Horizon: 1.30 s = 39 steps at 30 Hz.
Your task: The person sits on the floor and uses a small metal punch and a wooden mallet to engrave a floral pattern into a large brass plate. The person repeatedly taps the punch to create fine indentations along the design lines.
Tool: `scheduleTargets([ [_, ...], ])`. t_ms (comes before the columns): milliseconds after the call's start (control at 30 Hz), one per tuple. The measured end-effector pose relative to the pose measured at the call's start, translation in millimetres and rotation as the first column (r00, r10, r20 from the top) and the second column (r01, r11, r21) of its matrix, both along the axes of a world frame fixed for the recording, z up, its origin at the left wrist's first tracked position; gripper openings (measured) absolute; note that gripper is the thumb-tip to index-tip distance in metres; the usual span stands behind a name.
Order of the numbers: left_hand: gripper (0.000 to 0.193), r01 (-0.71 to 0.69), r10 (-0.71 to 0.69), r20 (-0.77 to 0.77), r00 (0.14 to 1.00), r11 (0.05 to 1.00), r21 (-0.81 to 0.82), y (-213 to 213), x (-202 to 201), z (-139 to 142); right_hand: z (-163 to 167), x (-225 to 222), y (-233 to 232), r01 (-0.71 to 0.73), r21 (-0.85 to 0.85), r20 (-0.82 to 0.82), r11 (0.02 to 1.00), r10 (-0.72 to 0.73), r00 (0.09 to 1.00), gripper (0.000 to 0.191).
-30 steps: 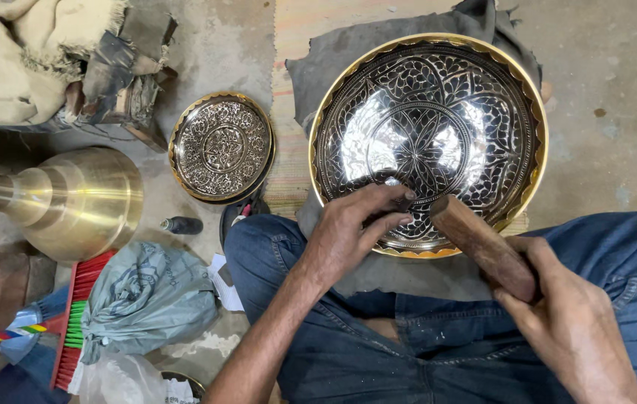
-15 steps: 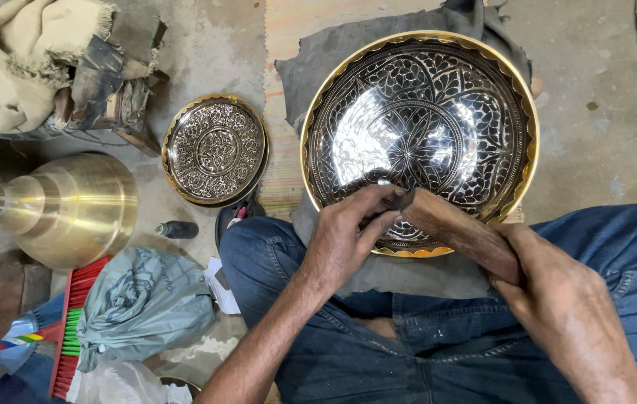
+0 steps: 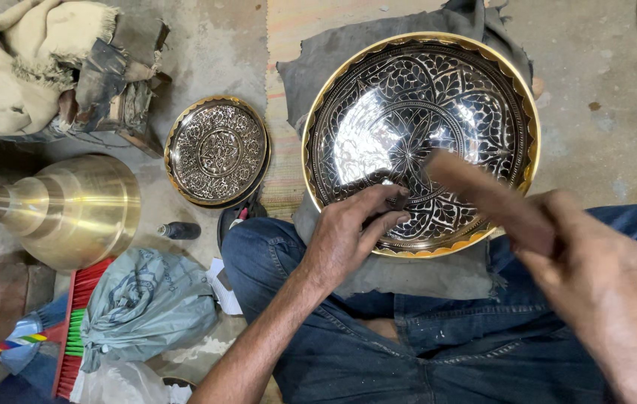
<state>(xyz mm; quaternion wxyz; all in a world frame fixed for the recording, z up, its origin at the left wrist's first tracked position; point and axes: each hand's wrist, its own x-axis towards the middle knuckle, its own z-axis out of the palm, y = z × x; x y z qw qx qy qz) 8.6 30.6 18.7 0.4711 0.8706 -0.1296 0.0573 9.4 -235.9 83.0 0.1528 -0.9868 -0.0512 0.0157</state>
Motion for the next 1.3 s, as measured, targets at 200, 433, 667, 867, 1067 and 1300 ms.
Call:
scheduleTargets([
  [200, 0.037, -0.007, 0.007, 0.053, 0.999, 1.000, -0.008, -0.2, 0.0, 2.0, -4.2, 5.8, -3.0, -0.196, -0.169, -0.045, 0.966, 0.191, 0.981, 0.048],
  [433, 0.038, 0.000, 0.001, 0.045, 0.999, 1.000, -0.020, 1.8, 1.6, 1.0, -3.6, 6.4, -5.9, -0.117, -0.093, -0.039, 0.989, 0.113, 0.993, 0.051],
  [667, 0.039, -0.001, 0.001, 0.008, 1.000, 0.999, 0.035, 1.1, 2.6, -3.3, 0.1, 6.5, -2.7, -0.152, -0.063, -0.051, 0.986, 0.148, 0.988, 0.048],
  [867, 0.039, 0.003, -0.003, -0.011, 1.000, 1.000, 0.007, 1.8, 0.8, -1.3, 3.2, 1.4, -4.3, -0.122, -0.119, -0.177, 0.985, 0.100, 0.979, 0.040],
  [1067, 0.038, 0.018, -0.018, 0.022, 1.000, 1.000, 0.006, 2.2, 1.3, 2.5, -2.2, 1.0, -4.6, -0.114, -0.143, -0.134, 0.983, 0.095, 0.986, 0.042],
  [1300, 0.039, 0.017, -0.017, 0.019, 1.000, 1.000, 0.010, 3.3, 0.9, 6.8, -9.8, -1.4, -5.1, -0.210, -0.140, -0.024, 0.968, 0.209, 0.978, 0.056],
])
